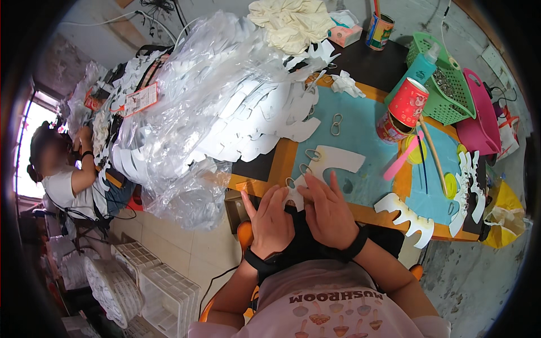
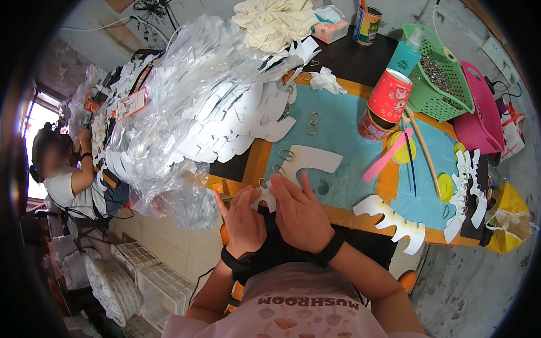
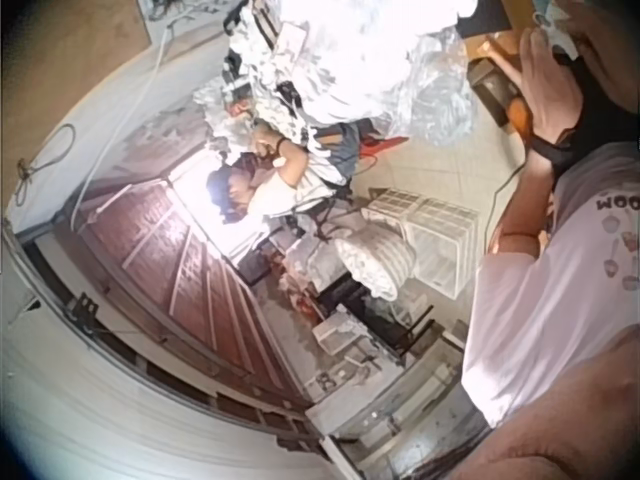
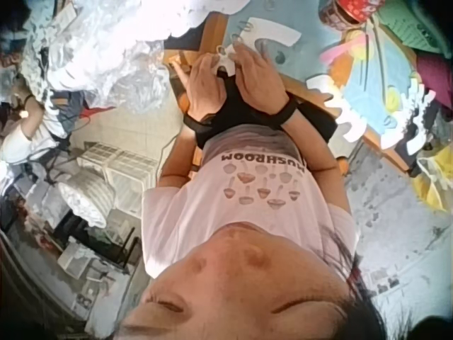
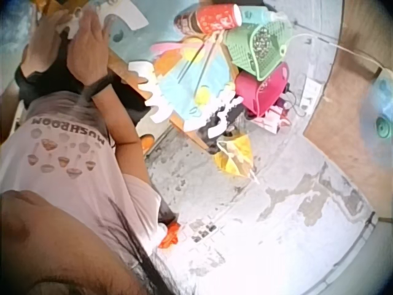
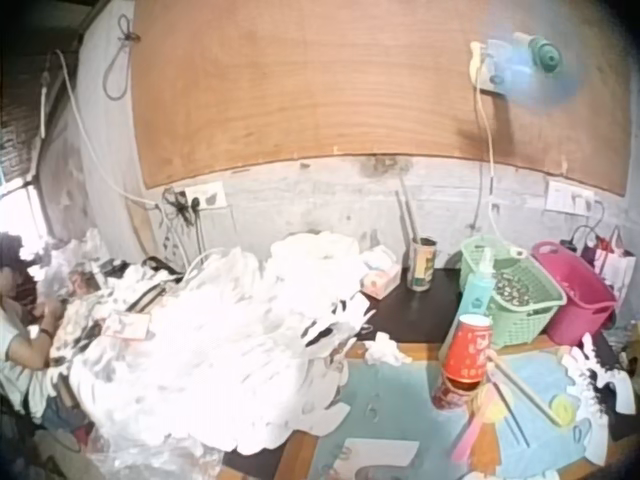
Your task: The person is manually assembling and glueing small white leather or synthetic components, likely for footwear manufacturing.
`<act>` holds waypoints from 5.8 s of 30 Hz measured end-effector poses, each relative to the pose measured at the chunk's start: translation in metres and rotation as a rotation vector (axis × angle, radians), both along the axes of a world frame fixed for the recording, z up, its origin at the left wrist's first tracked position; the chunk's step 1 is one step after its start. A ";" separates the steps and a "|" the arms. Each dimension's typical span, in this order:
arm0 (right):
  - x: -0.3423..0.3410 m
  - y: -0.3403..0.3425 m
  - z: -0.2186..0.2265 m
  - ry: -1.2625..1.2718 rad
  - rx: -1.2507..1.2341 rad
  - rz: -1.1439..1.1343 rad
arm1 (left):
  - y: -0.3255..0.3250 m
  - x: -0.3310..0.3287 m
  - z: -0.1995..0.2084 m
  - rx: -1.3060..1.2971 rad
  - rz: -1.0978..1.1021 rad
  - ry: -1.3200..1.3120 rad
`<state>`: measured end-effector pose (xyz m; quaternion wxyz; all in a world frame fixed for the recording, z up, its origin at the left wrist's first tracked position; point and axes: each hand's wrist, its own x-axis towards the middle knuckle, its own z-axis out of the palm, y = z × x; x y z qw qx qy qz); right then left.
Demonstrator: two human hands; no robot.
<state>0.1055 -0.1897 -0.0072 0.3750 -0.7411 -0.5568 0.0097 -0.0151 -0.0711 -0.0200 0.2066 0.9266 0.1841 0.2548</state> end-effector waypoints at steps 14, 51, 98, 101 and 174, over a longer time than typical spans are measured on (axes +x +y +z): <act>-0.009 0.001 0.009 -0.167 -0.129 -0.023 | 0.001 0.000 0.000 -0.230 0.037 -0.045; 0.017 0.008 0.037 0.317 0.204 0.108 | -0.002 0.004 0.005 -1.252 -0.061 -0.486; 0.015 -0.026 0.031 0.738 0.291 0.340 | -0.029 0.002 0.035 -1.094 -0.125 -0.422; 0.008 -0.025 0.029 0.771 0.308 0.306 | -0.031 -0.001 0.034 -1.145 -0.130 -0.403; -0.021 -0.038 0.032 1.372 0.176 0.092 | -0.031 -0.036 -0.019 -0.737 -0.199 -0.518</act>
